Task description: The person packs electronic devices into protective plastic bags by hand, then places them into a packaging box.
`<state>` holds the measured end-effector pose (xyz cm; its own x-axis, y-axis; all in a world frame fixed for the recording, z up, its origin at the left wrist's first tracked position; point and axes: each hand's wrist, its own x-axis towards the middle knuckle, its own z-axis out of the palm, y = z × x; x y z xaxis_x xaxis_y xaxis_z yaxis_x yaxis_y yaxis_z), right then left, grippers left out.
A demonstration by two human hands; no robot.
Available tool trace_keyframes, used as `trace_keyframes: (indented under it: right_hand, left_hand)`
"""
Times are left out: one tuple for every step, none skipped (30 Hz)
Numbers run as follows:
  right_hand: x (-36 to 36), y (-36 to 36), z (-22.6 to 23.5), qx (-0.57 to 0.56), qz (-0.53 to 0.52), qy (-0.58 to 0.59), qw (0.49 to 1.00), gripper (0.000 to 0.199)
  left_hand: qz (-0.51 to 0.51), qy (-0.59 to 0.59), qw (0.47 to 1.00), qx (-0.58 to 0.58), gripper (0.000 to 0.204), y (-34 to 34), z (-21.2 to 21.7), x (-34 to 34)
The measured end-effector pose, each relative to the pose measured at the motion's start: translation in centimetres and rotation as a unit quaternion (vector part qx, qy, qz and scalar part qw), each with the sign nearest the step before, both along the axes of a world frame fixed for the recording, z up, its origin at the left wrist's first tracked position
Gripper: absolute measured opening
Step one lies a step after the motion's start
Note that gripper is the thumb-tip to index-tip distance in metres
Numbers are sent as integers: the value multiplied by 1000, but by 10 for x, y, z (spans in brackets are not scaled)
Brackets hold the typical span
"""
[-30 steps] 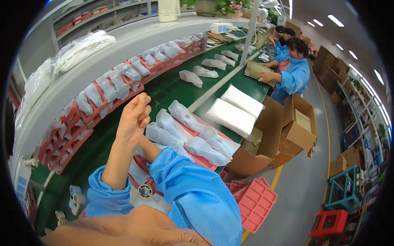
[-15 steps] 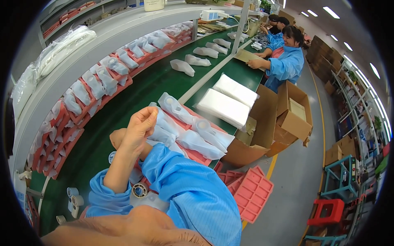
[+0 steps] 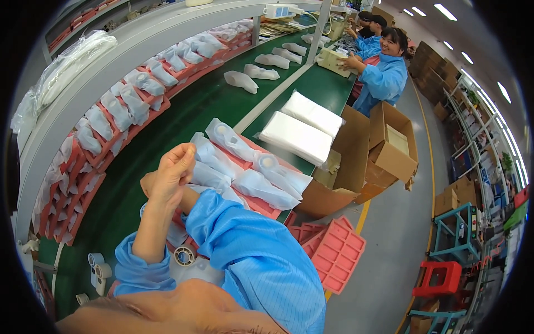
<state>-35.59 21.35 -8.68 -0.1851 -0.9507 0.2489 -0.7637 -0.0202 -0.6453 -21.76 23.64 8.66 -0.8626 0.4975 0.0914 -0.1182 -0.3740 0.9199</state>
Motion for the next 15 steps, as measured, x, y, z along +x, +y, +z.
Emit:
trace_keyframes:
  right_hand:
    - [18, -8, 22, -2, 16, -4, 1000, 18]
    - [38, -14, 45, 52, -65, -13, 996, 18]
    - [63, -4, 85, 112, -162, -18, 980, 18]
    - [74, 0, 104, 165, -253, -24, 953, 18]
    - [74, -1, 101, 164, -251, -25, 954, 18]
    - [72, -3, 97, 164, -257, -32, 952, 18]
    - [71, -7, 94, 164, -259, -39, 951, 17]
    - [72, -13, 93, 164, -257, -47, 951, 17]
    - [70, -15, 91, 164, -250, -46, 953, 17]
    - [67, -16, 87, 166, -242, -45, 955, 17]
    - [61, -4, 84, 169, -250, -37, 953, 17]
    - [53, 6, 75, 173, -257, -30, 950, 17]
    - [50, 4, 76, 171, -242, -29, 955, 17]
    - [49, 1, 77, 179, -231, -31, 956, 17]
    - [47, 0, 78, 187, -221, -32, 957, 17]
  left_hand:
    - [23, -14, 1000, 3, 20, -14, -3, -3]
    - [44, -28, 999, 7, 18, -27, -5, -6]
    - [48, -39, 998, 17, 17, -29, -5, -7]
    - [48, -40, 998, 15, 17, -30, -6, -10]
    - [47, -47, 998, 19, 17, -31, -8, -12]
    - [49, -54, 997, 22, 16, -34, -11, -15]
    - [53, -62, 996, 26, 16, -38, -15, -18]
    - [65, -65, 995, 23, 16, -42, -18, -19]
    - [65, -73, 995, 27, 16, -43, -17, -18]
    - [69, -82, 994, 32, 16, -45, -17, -17]
    - [56, -83, 994, 40, 16, -36, -12, -16]
    - [52, -76, 995, 43, 16, -29, -8, -16]
    - [53, -81, 994, 49, 16, -32, -7, -16]
    - [53, -85, 994, 55, 16, -36, -6, -17]
    - [52, -88, 993, 61, 16, -41, -4, -17]
